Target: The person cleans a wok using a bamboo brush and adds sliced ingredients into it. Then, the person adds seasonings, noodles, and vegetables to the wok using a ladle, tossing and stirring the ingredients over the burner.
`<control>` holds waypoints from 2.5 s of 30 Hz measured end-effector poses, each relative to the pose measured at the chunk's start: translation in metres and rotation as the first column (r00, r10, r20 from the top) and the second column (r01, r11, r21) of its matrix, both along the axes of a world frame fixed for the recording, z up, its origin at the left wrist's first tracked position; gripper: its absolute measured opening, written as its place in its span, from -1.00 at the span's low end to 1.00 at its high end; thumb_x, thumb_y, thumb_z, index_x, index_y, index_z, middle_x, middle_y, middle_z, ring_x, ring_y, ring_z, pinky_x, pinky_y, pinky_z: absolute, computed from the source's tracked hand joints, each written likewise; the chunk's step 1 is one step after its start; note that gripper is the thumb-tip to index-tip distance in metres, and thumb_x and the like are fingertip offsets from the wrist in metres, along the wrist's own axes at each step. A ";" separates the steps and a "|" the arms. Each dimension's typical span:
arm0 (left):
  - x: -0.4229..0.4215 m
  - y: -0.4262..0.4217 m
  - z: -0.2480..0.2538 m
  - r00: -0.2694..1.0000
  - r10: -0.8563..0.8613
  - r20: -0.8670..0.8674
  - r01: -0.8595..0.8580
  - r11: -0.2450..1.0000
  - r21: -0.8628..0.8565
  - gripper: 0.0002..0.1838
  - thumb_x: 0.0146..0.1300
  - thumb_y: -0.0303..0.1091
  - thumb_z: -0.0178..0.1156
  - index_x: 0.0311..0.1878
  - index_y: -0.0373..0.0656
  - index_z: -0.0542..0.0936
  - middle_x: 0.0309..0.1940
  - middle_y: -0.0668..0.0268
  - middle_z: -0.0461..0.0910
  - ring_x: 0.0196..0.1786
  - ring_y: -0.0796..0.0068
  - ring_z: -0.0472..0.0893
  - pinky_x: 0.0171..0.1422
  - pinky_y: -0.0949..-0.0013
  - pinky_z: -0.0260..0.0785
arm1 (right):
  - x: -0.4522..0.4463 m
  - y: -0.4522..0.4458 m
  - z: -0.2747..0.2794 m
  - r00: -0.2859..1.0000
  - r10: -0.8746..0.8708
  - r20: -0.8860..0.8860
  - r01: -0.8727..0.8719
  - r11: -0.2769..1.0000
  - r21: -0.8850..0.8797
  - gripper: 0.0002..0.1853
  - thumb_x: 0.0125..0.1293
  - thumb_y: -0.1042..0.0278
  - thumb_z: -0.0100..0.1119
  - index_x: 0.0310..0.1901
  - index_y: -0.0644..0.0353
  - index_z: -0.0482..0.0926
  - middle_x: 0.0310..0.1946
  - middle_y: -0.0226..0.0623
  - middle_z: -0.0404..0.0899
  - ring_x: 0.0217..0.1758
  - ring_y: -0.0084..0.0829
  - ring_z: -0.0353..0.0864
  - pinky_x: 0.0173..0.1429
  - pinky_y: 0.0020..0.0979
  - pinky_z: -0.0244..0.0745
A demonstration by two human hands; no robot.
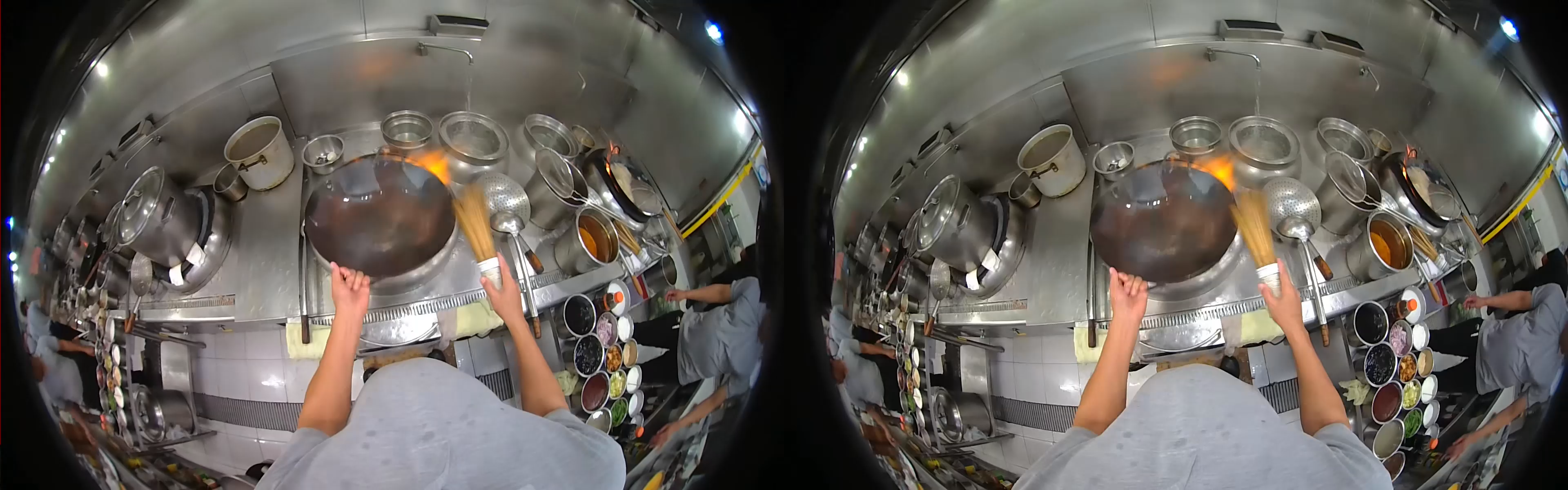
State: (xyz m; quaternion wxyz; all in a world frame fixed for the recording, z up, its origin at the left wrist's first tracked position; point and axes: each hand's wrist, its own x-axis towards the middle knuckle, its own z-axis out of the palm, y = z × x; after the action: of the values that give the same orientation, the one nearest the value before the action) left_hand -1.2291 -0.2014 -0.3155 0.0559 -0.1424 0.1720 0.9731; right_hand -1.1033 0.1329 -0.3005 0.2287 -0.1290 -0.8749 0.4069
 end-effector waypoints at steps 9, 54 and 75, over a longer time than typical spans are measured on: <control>0.044 -0.018 0.129 0.957 -0.156 -0.246 0.062 0.934 -0.353 -0.58 0.55 -0.06 -0.01 -0.46 -0.03 0.29 -0.68 0.52 0.11 -0.71 0.68 0.02 -0.60 0.47 -0.03 | -0.127 -0.138 0.078 0.723 0.683 0.110 -0.686 0.688 0.238 -0.22 0.35 -0.01 0.21 0.54 -0.21 0.12 0.19 -0.04 0.55 0.19 -0.03 0.57 0.23 -0.18 0.44; 0.037 -0.089 0.119 0.997 -0.067 -0.049 0.023 0.797 -0.603 -0.59 0.52 -0.07 0.06 -0.47 0.04 0.26 -0.66 0.54 0.15 -0.72 0.71 0.02 -0.67 0.50 -0.17 | -0.094 0.083 -0.032 0.940 -0.097 0.327 0.161 0.972 -0.173 -0.11 0.29 -0.18 0.22 0.53 0.01 0.08 0.12 0.17 0.57 0.10 0.06 0.63 0.16 -0.11 0.52; 0.063 0.029 -0.047 0.821 -0.535 0.201 0.471 0.434 -0.768 -0.38 0.47 -0.02 0.06 0.50 0.07 0.17 0.33 0.10 0.31 0.42 0.18 0.29 0.39 0.00 0.31 | 0.034 0.012 -0.081 0.946 -0.041 0.321 0.277 0.615 -0.738 -0.10 0.35 0.01 0.25 0.51 0.36 0.02 0.28 0.06 0.44 0.21 -0.17 0.56 0.33 -0.21 0.41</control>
State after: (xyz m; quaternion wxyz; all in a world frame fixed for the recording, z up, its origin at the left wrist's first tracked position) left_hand -1.1663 -0.1727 -0.3629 0.2674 -0.0585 0.6192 0.7360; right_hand -1.0694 0.1452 -0.3812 0.0640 -0.3472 -0.6219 0.6990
